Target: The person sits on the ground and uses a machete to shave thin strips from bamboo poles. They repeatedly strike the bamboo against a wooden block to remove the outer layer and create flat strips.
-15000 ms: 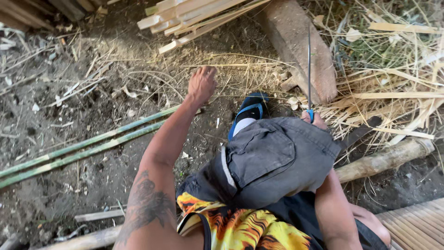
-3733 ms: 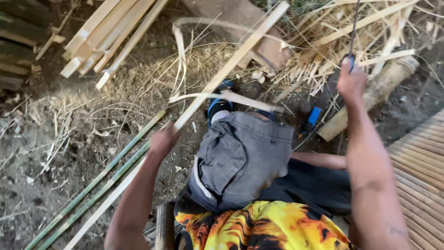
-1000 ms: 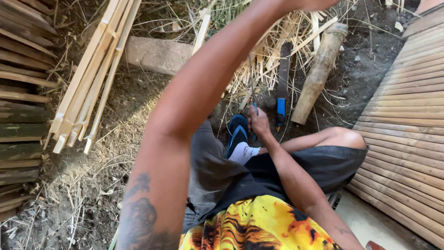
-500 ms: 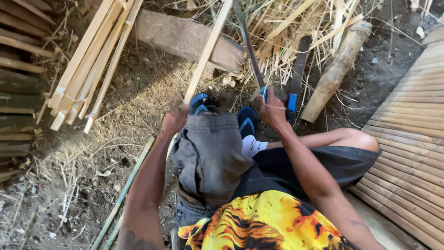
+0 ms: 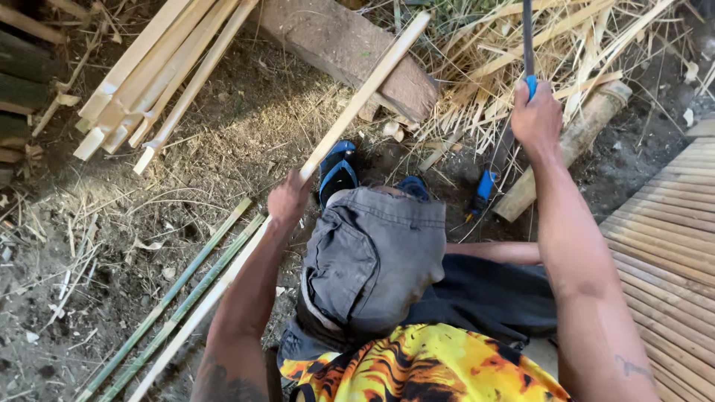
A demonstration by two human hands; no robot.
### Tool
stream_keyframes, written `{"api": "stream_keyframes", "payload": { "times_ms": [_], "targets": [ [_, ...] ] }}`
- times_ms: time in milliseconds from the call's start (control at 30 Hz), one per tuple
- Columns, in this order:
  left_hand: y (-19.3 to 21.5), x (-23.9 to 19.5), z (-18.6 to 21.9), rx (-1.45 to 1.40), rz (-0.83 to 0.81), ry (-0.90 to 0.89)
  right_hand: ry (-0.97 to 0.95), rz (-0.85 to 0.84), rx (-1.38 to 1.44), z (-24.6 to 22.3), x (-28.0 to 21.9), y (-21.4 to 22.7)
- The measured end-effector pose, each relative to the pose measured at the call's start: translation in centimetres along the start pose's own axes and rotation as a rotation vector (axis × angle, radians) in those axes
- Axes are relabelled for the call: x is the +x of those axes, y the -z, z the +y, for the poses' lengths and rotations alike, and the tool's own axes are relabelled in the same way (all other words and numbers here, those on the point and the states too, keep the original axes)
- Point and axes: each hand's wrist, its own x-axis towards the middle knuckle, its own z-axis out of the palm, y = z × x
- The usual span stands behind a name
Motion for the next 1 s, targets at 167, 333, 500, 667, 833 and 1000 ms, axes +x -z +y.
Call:
{"api": "stream_keyframes", "payload": {
  "times_ms": [167,333,500,667,833,1000],
  "targets": [
    [1.0,4.6,4.5,-0.444,0.293,-0.573,0.101,-0.091,0.192,-1.8,-4.4,-1.9],
    [0.5,2.5,-6.4,-0.291,-0.293,-0.129,0.199,-0.071,0.080,-1.3,-6.6,-0.7],
    [1.7,-1.6,-9.8,-0.266,-0.312,0.016,0.046,-0.174,-0.030,-1.9,-7.3,-1.0],
    [0.6,0.1,-0.2,-0.002,-0.205,-0.058,0.267,-0.316,-0.080,-6.6,-8.7,-4.0],
    [-0.5,4.4,6.4,0.050,0.041,-0.342,0.649,-0.523,-0.302,-10.2,-12.3,-6.0],
    [2.9,1.7,8.3,0.084,0.073,-0.328,0.519,-0.438,-0.220,-10.7,-11.3,-5.9]
  ]
}}
